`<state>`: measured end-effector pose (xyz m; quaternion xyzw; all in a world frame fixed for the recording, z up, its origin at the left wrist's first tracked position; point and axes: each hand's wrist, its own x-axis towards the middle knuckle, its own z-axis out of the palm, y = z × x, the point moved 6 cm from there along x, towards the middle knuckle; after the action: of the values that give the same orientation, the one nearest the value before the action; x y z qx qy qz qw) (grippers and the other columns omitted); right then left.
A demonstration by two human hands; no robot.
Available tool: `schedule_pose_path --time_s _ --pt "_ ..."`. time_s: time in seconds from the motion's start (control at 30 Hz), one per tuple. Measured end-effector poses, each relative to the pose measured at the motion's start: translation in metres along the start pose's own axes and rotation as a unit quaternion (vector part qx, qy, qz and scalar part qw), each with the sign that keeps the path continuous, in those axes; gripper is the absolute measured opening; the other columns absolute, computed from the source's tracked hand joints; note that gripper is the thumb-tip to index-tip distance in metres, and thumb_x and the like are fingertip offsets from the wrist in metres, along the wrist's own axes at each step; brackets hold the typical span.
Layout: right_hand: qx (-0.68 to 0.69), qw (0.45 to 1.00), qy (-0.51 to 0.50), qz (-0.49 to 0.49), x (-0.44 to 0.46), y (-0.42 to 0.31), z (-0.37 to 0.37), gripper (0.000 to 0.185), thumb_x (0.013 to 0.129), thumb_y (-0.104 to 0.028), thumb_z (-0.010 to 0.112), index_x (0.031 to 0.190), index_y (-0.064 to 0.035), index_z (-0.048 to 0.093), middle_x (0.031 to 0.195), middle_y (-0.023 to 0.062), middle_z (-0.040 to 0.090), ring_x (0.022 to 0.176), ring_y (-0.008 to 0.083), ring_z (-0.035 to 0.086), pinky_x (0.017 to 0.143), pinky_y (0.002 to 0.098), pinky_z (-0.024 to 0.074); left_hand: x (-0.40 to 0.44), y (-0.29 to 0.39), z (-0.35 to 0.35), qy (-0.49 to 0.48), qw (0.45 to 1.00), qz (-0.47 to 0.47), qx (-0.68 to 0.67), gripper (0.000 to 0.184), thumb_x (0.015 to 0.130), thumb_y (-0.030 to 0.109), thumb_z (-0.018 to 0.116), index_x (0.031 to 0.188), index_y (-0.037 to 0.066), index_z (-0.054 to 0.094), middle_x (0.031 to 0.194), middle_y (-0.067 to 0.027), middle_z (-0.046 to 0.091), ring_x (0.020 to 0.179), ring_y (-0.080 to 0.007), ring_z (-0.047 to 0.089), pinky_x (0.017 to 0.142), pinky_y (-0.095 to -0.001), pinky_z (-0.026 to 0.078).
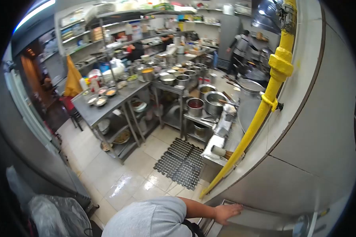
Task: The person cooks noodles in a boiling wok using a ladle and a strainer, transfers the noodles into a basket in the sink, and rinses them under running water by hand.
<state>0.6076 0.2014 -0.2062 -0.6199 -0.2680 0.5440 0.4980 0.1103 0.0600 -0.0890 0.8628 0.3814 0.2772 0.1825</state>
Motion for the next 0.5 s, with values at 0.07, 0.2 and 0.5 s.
schedule_pose_path --time_s 0.07,0.2,0.5 --pt "-0.138 0.989 -0.047 0.005 0.027 0.014 0.063 0.044 0.096 -0.026 0.041 0.131 -0.0002 0.044 0.133 0.0175 0.045 0.124 0.0291 0.042 0.104 0.0415 0.034 0.005 0.011 -0.007 -0.047 0.998 0.008 -0.028 0.073 0.068 0.024 0.066 0.127 -0.007 0.034 0.143 -0.0273 0.023 0.137 -0.0399 0.018 0.113 -0.0447 0.019" --pt "-0.377 0.919 -0.112 -0.036 0.062 0.05 0.149 0.044 0.095 -0.026 0.042 0.132 -0.0005 0.043 0.135 0.0175 0.043 0.126 0.0293 0.041 0.105 0.0418 0.0327 0.007 0.008 0.004 -0.036 0.999 0.013 -0.008 0.073 0.069 0.025 0.064 0.126 -0.007 0.034 0.143 -0.0273 0.024 0.137 -0.0395 0.017 0.113 -0.045 0.017" --pt "-0.49 0.866 -0.096 -0.032 0.076 0.106 0.169 0.047 0.094 -0.027 0.044 0.133 -0.0012 0.041 0.138 0.0175 0.039 0.128 0.0297 0.037 0.108 0.0425 0.0298 0.005 0.005 0.004 -0.007 0.999 0.038 0.009 0.07 0.071 0.025 0.064 0.126 -0.006 0.035 0.143 -0.0273 0.024 0.137 -0.04 0.018 0.113 -0.0455 0.018"
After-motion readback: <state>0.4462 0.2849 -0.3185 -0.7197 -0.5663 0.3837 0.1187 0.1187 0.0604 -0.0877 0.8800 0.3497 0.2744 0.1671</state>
